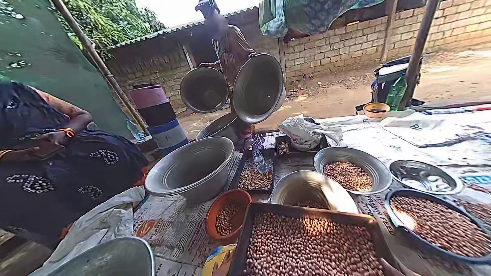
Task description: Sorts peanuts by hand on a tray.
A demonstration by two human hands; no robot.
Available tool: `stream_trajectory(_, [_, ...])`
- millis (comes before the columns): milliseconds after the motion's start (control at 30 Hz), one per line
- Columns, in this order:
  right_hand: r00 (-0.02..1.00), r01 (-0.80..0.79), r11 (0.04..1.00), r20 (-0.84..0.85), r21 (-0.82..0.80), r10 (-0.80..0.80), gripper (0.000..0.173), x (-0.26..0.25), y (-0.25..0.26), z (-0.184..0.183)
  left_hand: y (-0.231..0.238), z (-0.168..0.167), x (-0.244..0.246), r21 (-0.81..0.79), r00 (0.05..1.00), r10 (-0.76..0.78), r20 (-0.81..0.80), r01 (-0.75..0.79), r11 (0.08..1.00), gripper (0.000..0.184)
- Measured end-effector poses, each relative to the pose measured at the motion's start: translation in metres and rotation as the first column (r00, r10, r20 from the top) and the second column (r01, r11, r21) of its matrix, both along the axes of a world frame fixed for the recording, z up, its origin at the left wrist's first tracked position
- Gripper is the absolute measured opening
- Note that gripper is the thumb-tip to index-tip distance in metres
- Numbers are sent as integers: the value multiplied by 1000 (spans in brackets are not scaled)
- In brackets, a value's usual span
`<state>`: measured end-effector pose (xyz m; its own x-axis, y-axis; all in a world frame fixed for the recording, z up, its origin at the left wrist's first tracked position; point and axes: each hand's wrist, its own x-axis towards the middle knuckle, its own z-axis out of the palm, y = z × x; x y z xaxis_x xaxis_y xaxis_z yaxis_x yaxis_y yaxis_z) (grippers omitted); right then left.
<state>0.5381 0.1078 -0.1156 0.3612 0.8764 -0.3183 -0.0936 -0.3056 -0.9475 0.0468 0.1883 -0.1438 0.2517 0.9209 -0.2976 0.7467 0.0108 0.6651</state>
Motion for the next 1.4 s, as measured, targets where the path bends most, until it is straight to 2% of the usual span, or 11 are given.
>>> stream_trajectory(167, [955, 130, 984, -283, 124, -91, 35, 6, -9, -33, -11, 54, 18, -55, 966, 113, 230, -104, 993, 62])
stream_trajectory(300, [909, 320, 946, -300, 54, -290, 9, -26, -21, 36, -36, 148, 40, 190, 926, -132, 353, 68, 979, 93])
stream_trajectory(367, [905, 345, 935, -295, 86, -306, 19, -17, -21, 26, -40, 164, 46, 296, 876, -267, 402, 152, 943, 105])
stream_trajectory(600, [855, 349, 931, -443, 105, -270, 20, 11, -13, -29, -19, 121, 51, 90, 891, 74, 447, -127, 988, 102])
stream_trajectory(767, [852, 411, 909, -381, 63, -359, 20, -21, -11, 22, -30, 119, 43, 172, 891, 18, 453, -107, 979, 100])
stream_trajectory(967, [917, 275, 946, -342, 173, -204, 25, -13, -9, -2, -6, 50, 33, 16, 963, 182, 201, -189, 982, 58])
stream_trajectory(1067, [956, 206, 969, -238, 136, -169, 44, -28, -9, 21, 4, 34, 25, 216, 982, 177, -62, -160, 963, 57])
stream_trajectory(1133, [973, 159, 979, -189, 130, -133, 50, -37, -9, 36, 8, 40, 33, 457, 979, 174, 104, -203, 866, 51])
stream_trajectory(1200, [977, 153, 979, -173, 137, -128, 50, -33, -6, 30, 10, 68, 58, 468, 854, 71, 515, -349, 812, 26])
stream_trajectory(1267, [980, 109, 975, -185, 193, -72, 50, -20, -4, 7, 3, 107, 85, 348, 523, -153, 838, -296, 890, 10])
stream_trajectory(1400, [979, 105, 977, -190, 188, -69, 51, -23, -5, 8, -29, 177, 129, 468, -12, -479, 878, 236, 851, 22])
